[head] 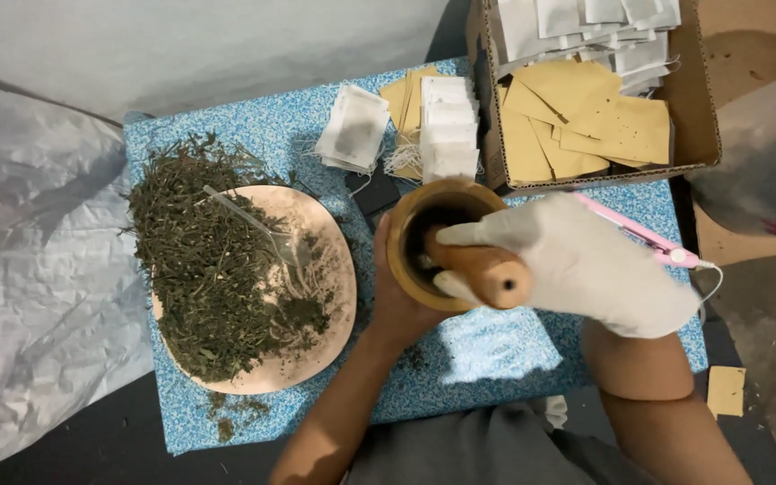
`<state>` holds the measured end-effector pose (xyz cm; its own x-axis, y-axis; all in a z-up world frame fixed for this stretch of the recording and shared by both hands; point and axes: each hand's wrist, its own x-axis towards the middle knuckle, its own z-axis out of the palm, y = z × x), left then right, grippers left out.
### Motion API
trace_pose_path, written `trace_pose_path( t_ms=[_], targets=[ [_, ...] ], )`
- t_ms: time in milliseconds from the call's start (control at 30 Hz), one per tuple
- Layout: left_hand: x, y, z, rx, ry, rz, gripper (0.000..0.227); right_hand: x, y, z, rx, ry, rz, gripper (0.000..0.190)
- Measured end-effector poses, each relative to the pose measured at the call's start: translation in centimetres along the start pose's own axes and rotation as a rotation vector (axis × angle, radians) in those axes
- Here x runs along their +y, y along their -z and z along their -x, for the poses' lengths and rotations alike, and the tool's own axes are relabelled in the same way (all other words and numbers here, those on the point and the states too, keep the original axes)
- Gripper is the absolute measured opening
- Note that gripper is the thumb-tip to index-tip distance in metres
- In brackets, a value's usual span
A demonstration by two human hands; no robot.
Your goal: Grinding dried leaves in a wooden mortar and pestle and filling tea bags
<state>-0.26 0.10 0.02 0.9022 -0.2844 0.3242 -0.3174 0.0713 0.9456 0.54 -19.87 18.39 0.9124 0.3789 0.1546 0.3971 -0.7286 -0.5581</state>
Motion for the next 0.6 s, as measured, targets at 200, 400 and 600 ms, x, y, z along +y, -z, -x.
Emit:
trace_pose_path(
  t_ms=[200, 400, 600],
  targets=[
    [4.5, 0.1, -2.9, -0.001, -0.088, -0.059, 0.107, 0.0, 0.0, 0.2, 0.063, 0.2, 0.227, 0.012],
    [3.0, 0.3, -1.9, -0.017, -0.04, -0.001, 0.118, 0.4, 0.5, -0.7, -0.107, 0.154, -0.114, 0.032],
    [4.8, 0.1, -3.0, 0.007, -0.149, -0.117, 0.107, -0.2, 0.3, -0.6, 0.069, 0.035, 0.041, 0.036]
  ],
)
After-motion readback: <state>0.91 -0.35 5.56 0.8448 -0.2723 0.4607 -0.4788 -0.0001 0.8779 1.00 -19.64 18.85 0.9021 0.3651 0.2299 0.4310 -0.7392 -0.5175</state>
